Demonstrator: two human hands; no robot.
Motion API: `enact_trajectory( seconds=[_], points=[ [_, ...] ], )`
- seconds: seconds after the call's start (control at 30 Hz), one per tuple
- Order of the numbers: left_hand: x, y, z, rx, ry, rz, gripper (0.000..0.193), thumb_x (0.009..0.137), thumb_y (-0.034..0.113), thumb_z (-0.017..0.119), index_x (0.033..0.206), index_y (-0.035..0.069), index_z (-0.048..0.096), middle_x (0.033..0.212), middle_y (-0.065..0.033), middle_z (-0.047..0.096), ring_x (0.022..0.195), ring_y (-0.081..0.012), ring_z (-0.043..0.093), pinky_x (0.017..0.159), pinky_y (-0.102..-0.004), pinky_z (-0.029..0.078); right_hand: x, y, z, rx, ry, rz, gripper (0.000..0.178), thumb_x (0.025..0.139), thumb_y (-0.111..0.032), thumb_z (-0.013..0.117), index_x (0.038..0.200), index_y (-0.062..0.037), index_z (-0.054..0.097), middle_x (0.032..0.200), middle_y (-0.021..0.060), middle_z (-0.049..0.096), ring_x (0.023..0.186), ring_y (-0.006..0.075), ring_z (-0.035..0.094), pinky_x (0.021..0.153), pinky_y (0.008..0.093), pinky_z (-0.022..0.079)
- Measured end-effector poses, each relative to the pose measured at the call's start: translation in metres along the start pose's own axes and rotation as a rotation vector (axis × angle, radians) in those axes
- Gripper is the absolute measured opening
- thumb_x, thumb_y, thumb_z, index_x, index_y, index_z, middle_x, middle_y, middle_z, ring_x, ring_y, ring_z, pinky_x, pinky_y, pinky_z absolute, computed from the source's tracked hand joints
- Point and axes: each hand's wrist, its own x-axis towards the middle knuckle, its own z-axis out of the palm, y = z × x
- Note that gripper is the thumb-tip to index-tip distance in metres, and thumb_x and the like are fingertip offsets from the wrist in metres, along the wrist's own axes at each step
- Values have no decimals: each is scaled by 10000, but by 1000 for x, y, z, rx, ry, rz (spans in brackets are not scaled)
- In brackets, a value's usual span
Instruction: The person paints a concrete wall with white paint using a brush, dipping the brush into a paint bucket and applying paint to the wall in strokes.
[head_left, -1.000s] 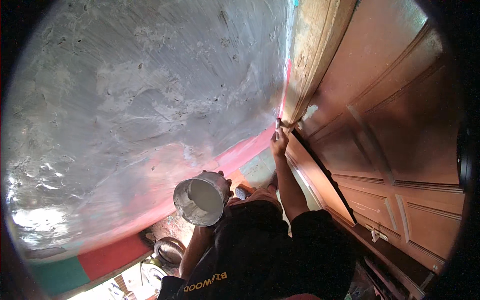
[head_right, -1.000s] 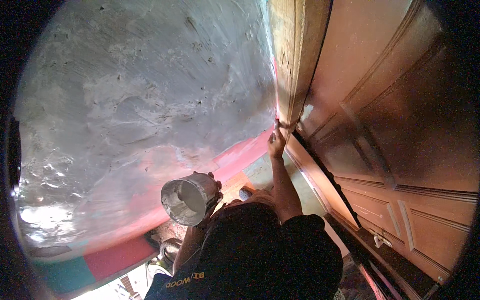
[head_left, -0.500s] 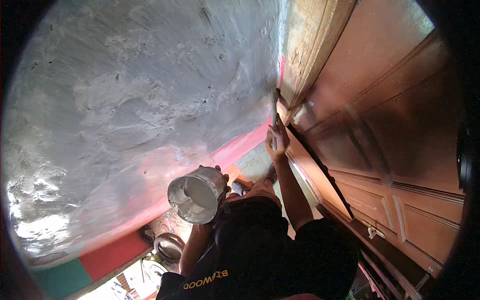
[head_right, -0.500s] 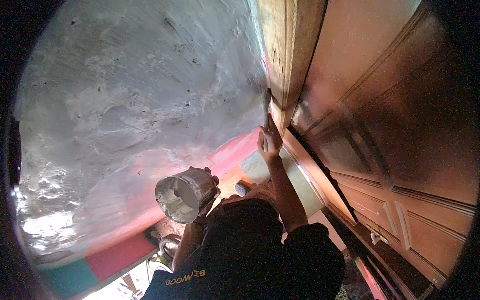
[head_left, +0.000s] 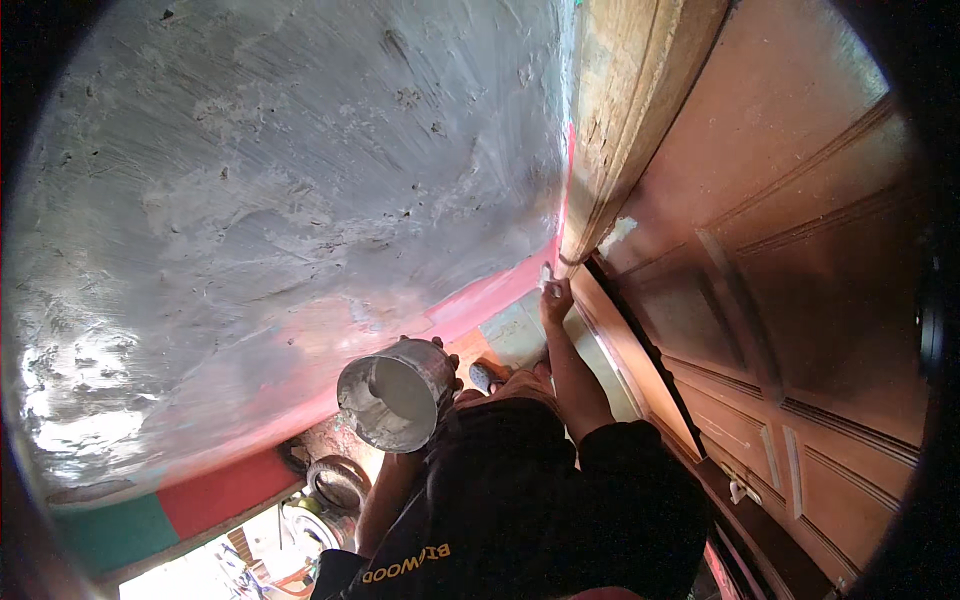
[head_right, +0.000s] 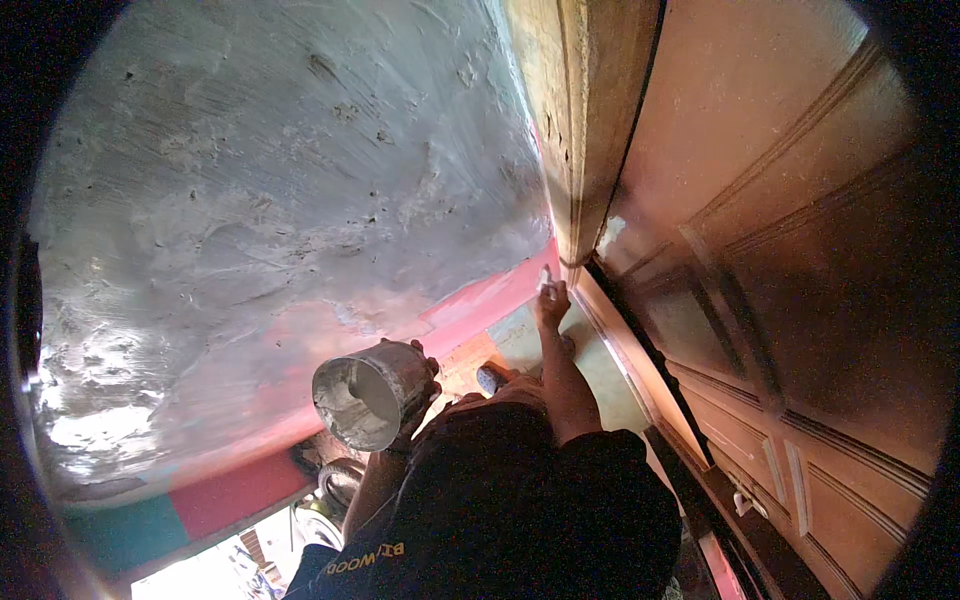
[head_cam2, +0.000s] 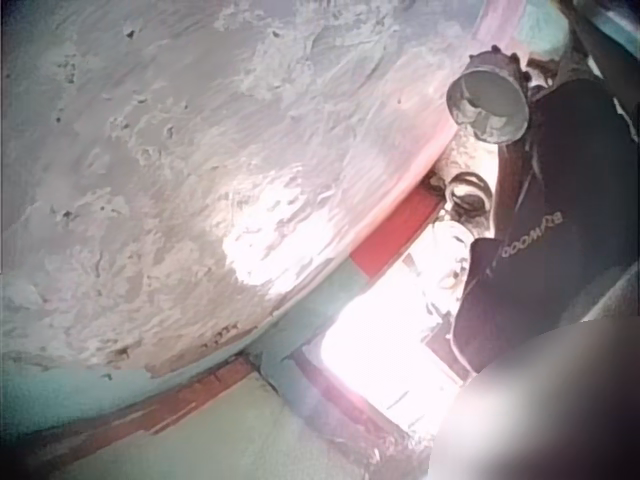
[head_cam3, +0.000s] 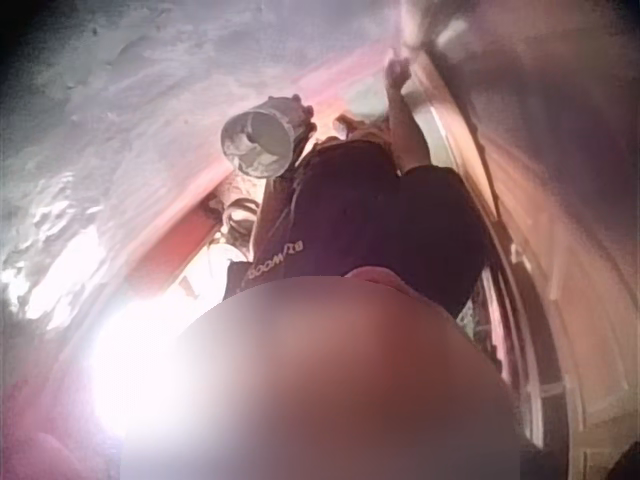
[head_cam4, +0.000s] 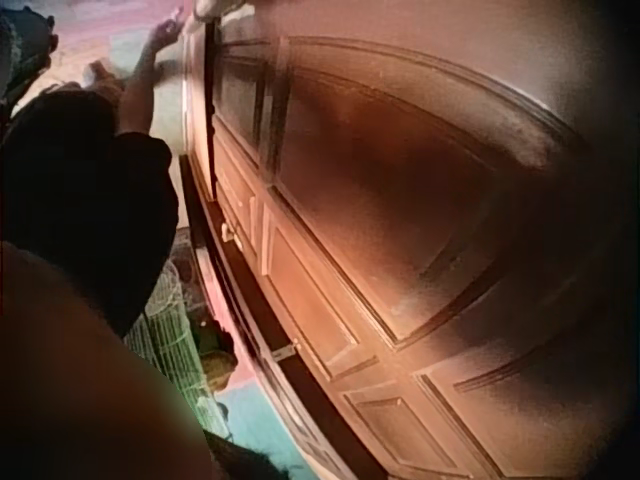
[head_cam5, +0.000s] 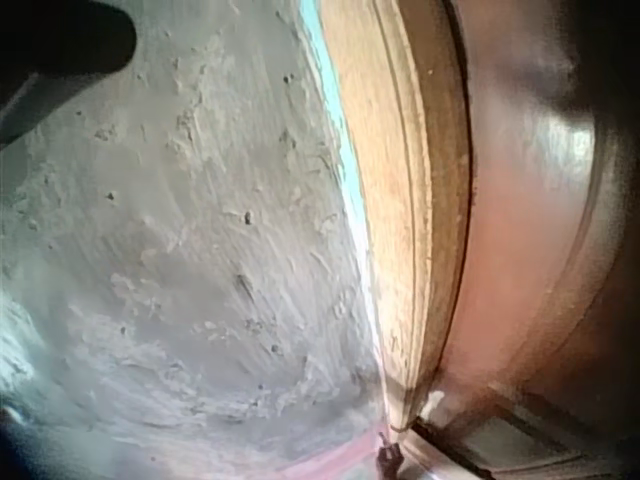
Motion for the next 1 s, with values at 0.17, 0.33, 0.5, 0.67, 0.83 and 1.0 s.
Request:
enact_trajectory(
  seconds=[0.17,0.33,0.5,0.67,0.83,1.0],
  points=[
    [-2,1,3,-115,-28,-96,567,1112,462,425,1523,72,443,1511,-165,538,1333,-425,547,1043,-584,531,21,23,21,325,265,623,229,868,-29,771,998,-10,583,1007,124,634,917,280,657,834,451,640],
    [-4,-7,-4,38,119,27,572,1109,475,433,1524,81,445,1469,-176,563,1238,-416,621,952,-557,581,55,1,21,904,518,735,308,872,86,754,1088,-12,558,1192,166,569,1106,352,629,956,521,622],
    [-3,-3,-20,114,116,72,634,1087,550,444,1510,77,470,1420,-269,562,1188,-444,631,891,-542,602,51,-37,4,929,409,696,258,894,52,721,1087,-35,574,1141,122,606,1135,320,631,1015,512,577],
    [14,-5,-10,-324,6,-196,679,1065,605,453,1470,65,532,1401,-319,544,1175,-490,594,910,-580,581,43,-73,-28,1051,260,542,233,891,24,723,1062,-46,582,1092,86,613,1092,283,636,1024,490,566],
    [18,-7,-14,-308,-17,-255,597,1086,554,438,1523,152,497,1517,-260,484,1314,-510,519,1065,-634,493,33,-113,-54,1011,123,435,211,881,-8,734,1017,-57,581,1058,70,607,1027,263,632,1043,528,549],
    [13,-1,-40,-132,-54,-128,505,1108,488,427,1539,232,483,1601,-183,435,1435,-523,414,1144,-670,421,12,-96,-35,299,252,177,150,846,-50,743,929,-4,627,955,125,674,925,243,653,886,371,523]
  ],
)
